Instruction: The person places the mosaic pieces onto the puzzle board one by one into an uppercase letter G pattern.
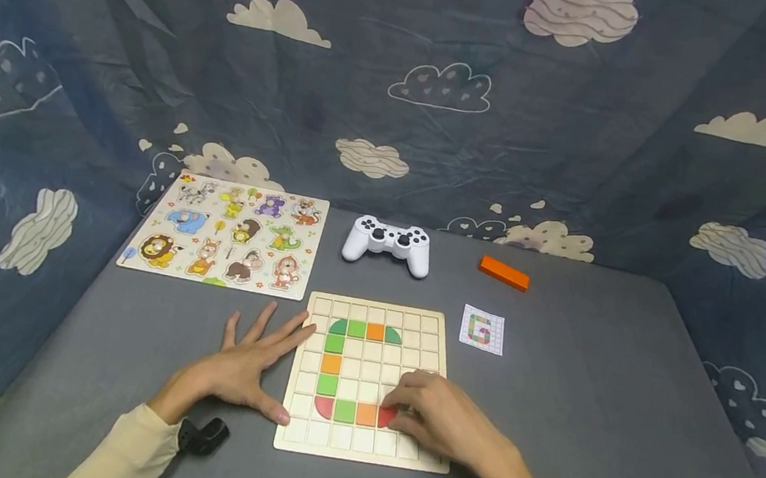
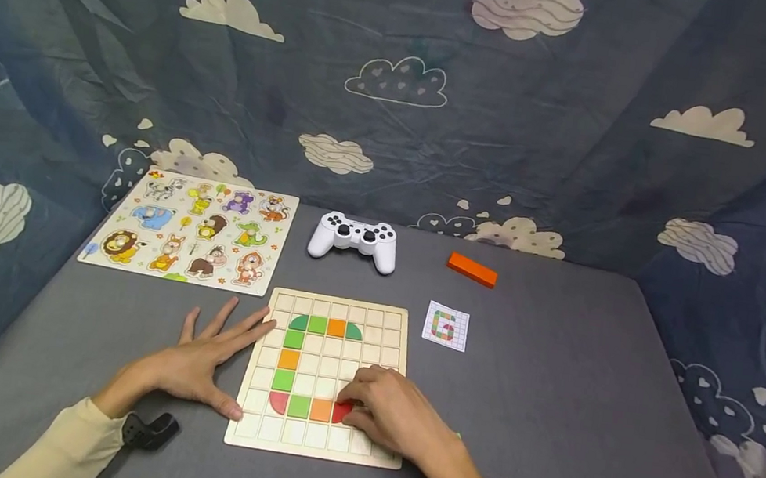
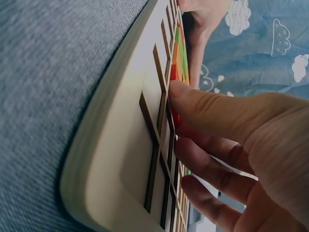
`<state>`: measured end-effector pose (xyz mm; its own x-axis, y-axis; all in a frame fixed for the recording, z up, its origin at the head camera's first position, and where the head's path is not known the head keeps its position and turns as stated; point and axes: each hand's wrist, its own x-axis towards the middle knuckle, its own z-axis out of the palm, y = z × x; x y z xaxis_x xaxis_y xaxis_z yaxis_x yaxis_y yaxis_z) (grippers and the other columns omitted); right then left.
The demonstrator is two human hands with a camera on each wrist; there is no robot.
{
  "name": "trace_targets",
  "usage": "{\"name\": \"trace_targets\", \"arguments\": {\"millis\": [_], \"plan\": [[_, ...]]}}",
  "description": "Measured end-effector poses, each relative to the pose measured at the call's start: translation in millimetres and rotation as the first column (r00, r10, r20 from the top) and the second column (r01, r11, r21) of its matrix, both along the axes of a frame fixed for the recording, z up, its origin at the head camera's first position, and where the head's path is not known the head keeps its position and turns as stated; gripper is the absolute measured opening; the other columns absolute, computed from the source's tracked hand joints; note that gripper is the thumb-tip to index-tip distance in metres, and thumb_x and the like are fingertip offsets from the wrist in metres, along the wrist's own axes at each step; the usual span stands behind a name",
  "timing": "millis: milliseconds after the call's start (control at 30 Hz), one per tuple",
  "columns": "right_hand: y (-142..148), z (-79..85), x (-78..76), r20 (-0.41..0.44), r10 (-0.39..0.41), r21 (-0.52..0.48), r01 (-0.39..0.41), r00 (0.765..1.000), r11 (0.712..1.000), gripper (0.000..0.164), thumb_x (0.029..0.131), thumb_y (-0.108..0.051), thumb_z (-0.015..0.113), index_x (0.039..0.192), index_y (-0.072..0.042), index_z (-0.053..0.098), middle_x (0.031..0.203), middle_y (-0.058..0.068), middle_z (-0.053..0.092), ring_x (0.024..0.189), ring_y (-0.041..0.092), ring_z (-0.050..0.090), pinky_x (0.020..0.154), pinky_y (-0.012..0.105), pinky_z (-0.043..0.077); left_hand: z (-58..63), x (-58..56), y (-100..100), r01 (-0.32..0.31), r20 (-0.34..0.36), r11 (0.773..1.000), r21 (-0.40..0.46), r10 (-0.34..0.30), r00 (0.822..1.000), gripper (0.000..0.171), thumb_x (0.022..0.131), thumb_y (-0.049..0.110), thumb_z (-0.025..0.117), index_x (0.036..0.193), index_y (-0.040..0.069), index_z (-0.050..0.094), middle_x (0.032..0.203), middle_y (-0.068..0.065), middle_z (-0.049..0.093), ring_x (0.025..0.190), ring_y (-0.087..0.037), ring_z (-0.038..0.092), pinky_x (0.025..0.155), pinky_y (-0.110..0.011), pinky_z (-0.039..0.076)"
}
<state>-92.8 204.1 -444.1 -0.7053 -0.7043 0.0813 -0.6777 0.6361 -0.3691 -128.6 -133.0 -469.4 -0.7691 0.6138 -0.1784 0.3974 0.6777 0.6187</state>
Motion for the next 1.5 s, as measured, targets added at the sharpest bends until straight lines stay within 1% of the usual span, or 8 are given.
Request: {"name": "trace_targets", "arguments": {"millis": [267, 400, 667, 833, 1033, 1267, 1400, 1500], "plan": [[9.0, 2.8, -5.4, 0.023, 0.049, -0.023, -0.049, 0.999, 0.999, 0.019, 0.085, -0.022, 0.080, 0.103, -0.017, 0.075, 0.096, -0.011, 0.069, 0.089, 0.004, 0.061, 0.083, 0.025, 0.053, 2.2, -0.7, 0.9, 0.006, 0.001, 1.000, 0.000, -0.006, 1.000, 0.125, 0.064, 0.065, 0.084, 0.162, 0.024, 0.017, 0.171, -0.003, 0.001, 0.151, -0.047, -0.019, 0.102, -0.078, -0.021], [15.4, 6.6, -8.3, 0.056, 0.047, -0.027, -0.046, 0.997, 0.999, 0.020, 0.087, -0.023, 0.079, 0.106, -0.018, 0.075, 0.098, -0.011, 0.069, 0.089, 0.003, 0.062, 0.083, 0.025, 0.054, 3.0, -1.4, 0.9, -0.001, 0.002, 1.000, -0.004, 0.001, 1.000, 0.126, 0.064, 0.065, 0.084, 0.162, 0.025, 0.018, 0.171, -0.002, 0.001, 0.151, -0.046, -0.019, 0.103, -0.078, -0.021], [36.8, 17.0, -4.1, 0.105, -0.046, 0.017, 0.045, 0.993, 0.999, 0.025, 0.087, -0.026, 0.079, 0.110, -0.019, 0.075, 0.104, -0.011, 0.069, 0.087, 0.005, 0.058, 0.080, 0.026, 0.051, 4.1, -1.2, -1.2, 0.000, -0.001, 1.000, -0.002, 0.000, 1.000, 0.125, 0.064, 0.064, 0.085, 0.162, 0.024, 0.019, 0.171, -0.003, 0.002, 0.151, -0.047, -0.019, 0.103, -0.078, -0.021], [52.8, 20.9, 0.6, 0.131, -0.111, 0.021, 0.109, 0.985, 0.994, 0.030, 0.084, -0.026, 0.082, 0.113, -0.019, 0.074, 0.108, -0.010, 0.070, 0.093, 0.006, 0.061, 0.083, 0.030, 0.055, 4.8, -1.9, -1.2, -0.002, -0.004, 1.000, -0.004, 0.002, 1.000, 0.125, 0.065, 0.063, 0.085, 0.162, 0.024, 0.019, 0.171, -0.003, 0.003, 0.151, -0.048, -0.018, 0.103, -0.078, -0.021], [79.6, 20.0, 10.7, 0.104, -0.158, 0.015, 0.157, 0.982, 0.987, 0.033, 0.083, -0.027, 0.083, 0.114, -0.023, 0.072, 0.111, -0.014, 0.068, 0.101, 0.008, 0.063, 0.089, 0.038, 0.055, 5.2, -2.2, -0.8, 0.000, -0.001, 1.000, -0.001, 0.000, 1.000, 0.125, 0.065, 0.063, 0.086, 0.162, 0.023, 0.019, 0.171, -0.004, 0.003, 0.151, -0.048, -0.018, 0.102, -0.078, -0.021], [106.6, 15.1, 25.0, 0.047, -0.222, 0.028, 0.221, 0.974, 0.975, 0.040, 0.079, -0.035, 0.086, 0.114, -0.025, 0.071, 0.115, -0.015, 0.067, 0.108, 0.013, 0.062, 0.091, 0.041, 0.053, 4.4, 0.1, -1.1, -0.003, 0.005, 1.000, 0.002, 0.003, 1.000, 0.124, 0.064, 0.062, 0.086, 0.162, 0.023, 0.020, 0.171, -0.004, 0.004, 0.151, -0.048, -0.018, 0.102, -0.078, -0.021], [117.9, 13.2, 30.4, 0.097, -0.246, 0.052, 0.242, 0.964, 0.969, 0.045, 0.077, -0.038, 0.086, 0.117, -0.028, 0.069, 0.117, -0.014, 0.066, 0.108, 0.012, 0.061, 0.091, 0.040, 0.053, 2.3, 1.8, -1.1, 0.000, 0.009, 1.000, 0.000, 0.000, 1.000, 0.125, 0.064, 0.063, 0.086, 0.162, 0.023, 0.019, 0.171, -0.004, 0.004, 0.151, -0.048, -0.018, 0.102, -0.079, -0.021], [123.8, 11.6, 32.8, 0.156, -0.259, 0.059, 0.253, 0.953, 0.966, 0.047, 0.076, -0.034, 0.087, 0.120, -0.030, 0.068, 0.119, -0.014, 0.065, 0.109, 0.009, 0.060, 0.092, 0.037, 0.053, 1.1, 1.8, -1.0, 0.001, 0.004, 1.000, -0.002, -0.001, 1.000, 0.125, 0.064, 0.063, 0.086, 0.162, 0.024, 0.019, 0.171, -0.003, 0.004, 0.151, -0.048, -0.018, 0.102, -0.079, -0.020]]}}
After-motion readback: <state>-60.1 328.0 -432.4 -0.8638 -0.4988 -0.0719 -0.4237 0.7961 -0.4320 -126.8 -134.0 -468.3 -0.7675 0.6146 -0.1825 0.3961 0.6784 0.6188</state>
